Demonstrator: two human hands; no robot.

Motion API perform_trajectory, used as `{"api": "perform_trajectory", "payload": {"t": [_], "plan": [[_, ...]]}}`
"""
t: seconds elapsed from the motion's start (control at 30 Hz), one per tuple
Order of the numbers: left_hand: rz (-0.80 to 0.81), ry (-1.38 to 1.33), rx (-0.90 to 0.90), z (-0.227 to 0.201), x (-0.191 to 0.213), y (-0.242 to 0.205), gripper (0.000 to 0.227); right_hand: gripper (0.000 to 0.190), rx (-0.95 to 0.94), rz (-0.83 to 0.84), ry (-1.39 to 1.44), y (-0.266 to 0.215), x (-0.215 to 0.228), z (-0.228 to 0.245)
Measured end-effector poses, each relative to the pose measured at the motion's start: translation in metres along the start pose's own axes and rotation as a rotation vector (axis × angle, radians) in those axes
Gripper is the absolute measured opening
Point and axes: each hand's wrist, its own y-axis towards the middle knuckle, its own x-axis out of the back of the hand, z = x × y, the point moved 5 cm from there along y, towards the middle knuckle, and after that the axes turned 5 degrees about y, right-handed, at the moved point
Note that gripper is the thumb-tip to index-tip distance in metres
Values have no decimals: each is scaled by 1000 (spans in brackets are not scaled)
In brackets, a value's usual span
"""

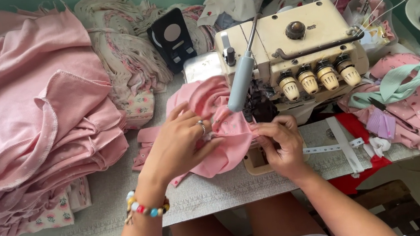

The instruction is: Sorting and aligning pink fabric garment components on a sewing table in preparation for assembly.

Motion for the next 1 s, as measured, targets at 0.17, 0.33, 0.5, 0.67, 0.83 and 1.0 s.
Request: {"api": "perform_trajectory", "payload": {"t": [0.17, 0.33, 0.5, 0.67, 0.83, 1.0], "plan": [[-9, 95, -12, -66, 47, -7, 28, 8, -4, 87, -52, 11, 1, 8], [119, 66, -2, -105, 43, -12, 36, 26, 99, 357, -38, 23, 6, 42], [17, 50, -69, -122, 29, -17, 39, 18, 206, 429, 198, 26, 18, 98], [-140, 203, -122, -115, -4, -20, 31, 15, 230, 368, 224, 4, 33, 107], [-478, 427, -163, -76, -53, -37, 8, 14, 221, 254, 131, -33, 41, 98], [-585, 444, -169, -73, -41, -46, 10, 16, 182, 191, 140, -59, 43, 87]]}}
